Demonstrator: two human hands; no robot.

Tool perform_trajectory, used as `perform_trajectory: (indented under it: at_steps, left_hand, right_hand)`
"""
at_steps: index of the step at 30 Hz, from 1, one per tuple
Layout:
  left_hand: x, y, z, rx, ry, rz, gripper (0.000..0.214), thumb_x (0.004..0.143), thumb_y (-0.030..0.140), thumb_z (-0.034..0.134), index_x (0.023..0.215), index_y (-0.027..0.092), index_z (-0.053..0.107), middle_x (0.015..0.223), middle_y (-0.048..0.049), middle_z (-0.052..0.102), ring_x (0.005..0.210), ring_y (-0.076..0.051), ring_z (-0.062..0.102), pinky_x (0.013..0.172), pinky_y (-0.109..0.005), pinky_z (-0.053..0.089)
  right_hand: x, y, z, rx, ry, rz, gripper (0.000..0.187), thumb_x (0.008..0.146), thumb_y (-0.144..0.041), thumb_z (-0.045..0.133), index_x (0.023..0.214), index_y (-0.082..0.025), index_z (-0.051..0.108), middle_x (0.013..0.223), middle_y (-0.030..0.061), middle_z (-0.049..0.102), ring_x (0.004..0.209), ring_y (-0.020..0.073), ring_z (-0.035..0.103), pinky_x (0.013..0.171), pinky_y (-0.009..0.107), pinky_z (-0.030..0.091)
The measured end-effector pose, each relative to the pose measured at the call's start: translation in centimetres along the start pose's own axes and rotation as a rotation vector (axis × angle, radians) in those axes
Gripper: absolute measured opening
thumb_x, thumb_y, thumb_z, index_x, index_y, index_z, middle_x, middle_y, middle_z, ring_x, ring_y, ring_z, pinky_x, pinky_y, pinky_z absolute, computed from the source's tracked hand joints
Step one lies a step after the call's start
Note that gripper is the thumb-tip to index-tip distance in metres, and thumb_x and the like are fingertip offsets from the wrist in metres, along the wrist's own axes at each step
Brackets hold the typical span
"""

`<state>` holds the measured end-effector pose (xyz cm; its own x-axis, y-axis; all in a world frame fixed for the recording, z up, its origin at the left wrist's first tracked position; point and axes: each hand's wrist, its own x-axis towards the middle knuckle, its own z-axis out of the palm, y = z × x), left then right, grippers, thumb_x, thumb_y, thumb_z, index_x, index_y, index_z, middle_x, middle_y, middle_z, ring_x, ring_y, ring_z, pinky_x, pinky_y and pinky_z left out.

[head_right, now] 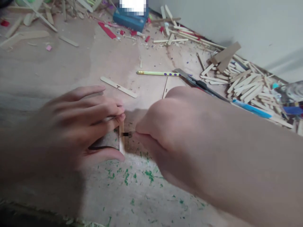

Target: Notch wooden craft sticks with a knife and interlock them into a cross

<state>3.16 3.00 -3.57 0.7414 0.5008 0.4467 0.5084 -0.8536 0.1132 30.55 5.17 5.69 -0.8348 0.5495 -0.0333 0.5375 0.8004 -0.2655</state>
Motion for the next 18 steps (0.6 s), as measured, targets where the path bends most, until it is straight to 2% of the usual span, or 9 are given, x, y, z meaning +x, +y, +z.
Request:
perform_trajectory:
  at_steps: [3, 5, 8, 11, 14, 18]
  left_hand:
    - [-0.1, 0.2, -0.2, 0.015, -0.007, -0.004, 0.059, 0.119, 0.067, 0.057, 0.099, 0.017, 0.082, 0.126, -0.0076, 0.08, 0.124, -0.03, 0.078, 0.122, -0.053, 0.062]
    - [-0.1, 0.2, -0.3, 0.029, -0.009, -0.007, 0.061, 0.119, 0.068, 0.056, 0.097, 0.017, 0.083, 0.126, -0.0078, 0.08, 0.123, -0.03, 0.078, 0.122, -0.053, 0.062]
    - [0.1, 0.1, -0.5, 0.024, -0.046, -0.009, 0.059, 0.116, 0.067, 0.063, 0.096, 0.015, 0.083, 0.124, -0.0082, 0.079, 0.122, -0.031, 0.078, 0.121, -0.055, 0.063]
    - [0.2, -0.1, -0.7, 0.009, -0.055, 0.003, 0.06, 0.114, 0.067, 0.064, 0.095, 0.013, 0.081, 0.122, -0.008, 0.077, 0.122, -0.034, 0.08, 0.119, -0.059, 0.065]
    - [0.2, -0.2, -0.7, 0.005, -0.05, 0.009, 0.06, 0.114, 0.069, 0.062, 0.094, 0.014, 0.078, 0.12, -0.0071, 0.075, 0.12, -0.033, 0.08, 0.118, -0.058, 0.065]
    - [0.2, -0.1, -0.7, 0.002, -0.049, 0.0, 0.054, 0.116, 0.063, 0.058, 0.097, 0.015, 0.074, 0.122, -0.0065, 0.076, 0.122, -0.031, 0.079, 0.12, -0.058, 0.064]
  right_hand:
    - [0.3, 1.3, 0.4, 0.114, -0.037, -0.054, 0.048, 0.122, -0.038, 0.055, 0.078, -0.028, 0.067, 0.051, -0.0083, 0.036, 0.038, 0.0087, 0.031, 0.043, 0.034, 0.028]
    - [0.4, 1.7, 0.7, 0.162, -0.028, -0.053, 0.043, 0.123, -0.037, 0.053, 0.086, -0.029, 0.072, 0.053, -0.0092, 0.04, 0.039, 0.0089, 0.032, 0.047, 0.033, 0.032]
    - [0.1, 1.8, 0.9, 0.169, -0.03, -0.077, 0.045, 0.126, -0.038, 0.047, 0.094, -0.028, 0.078, 0.057, -0.0076, 0.046, 0.042, 0.0098, 0.034, 0.051, 0.034, 0.033]
    - [-0.2, 1.7, 0.9, 0.156, -0.044, -0.086, 0.048, 0.127, -0.037, 0.042, 0.096, -0.028, 0.077, 0.06, -0.0055, 0.049, 0.048, 0.0114, 0.044, 0.052, 0.035, 0.034]
    - [-0.2, 1.7, 0.4, 0.14, -0.053, -0.099, 0.045, 0.127, -0.036, 0.042, 0.095, -0.029, 0.073, 0.061, -0.005, 0.051, 0.052, 0.0121, 0.051, 0.054, 0.035, 0.034]
    - [-0.2, 1.5, -0.1, 0.021, -0.139, -0.163, 0.04, 0.125, -0.028, 0.037, 0.113, -0.03, 0.075, 0.059, -0.0057, 0.049, 0.045, 0.0147, 0.038, 0.054, 0.036, 0.038]
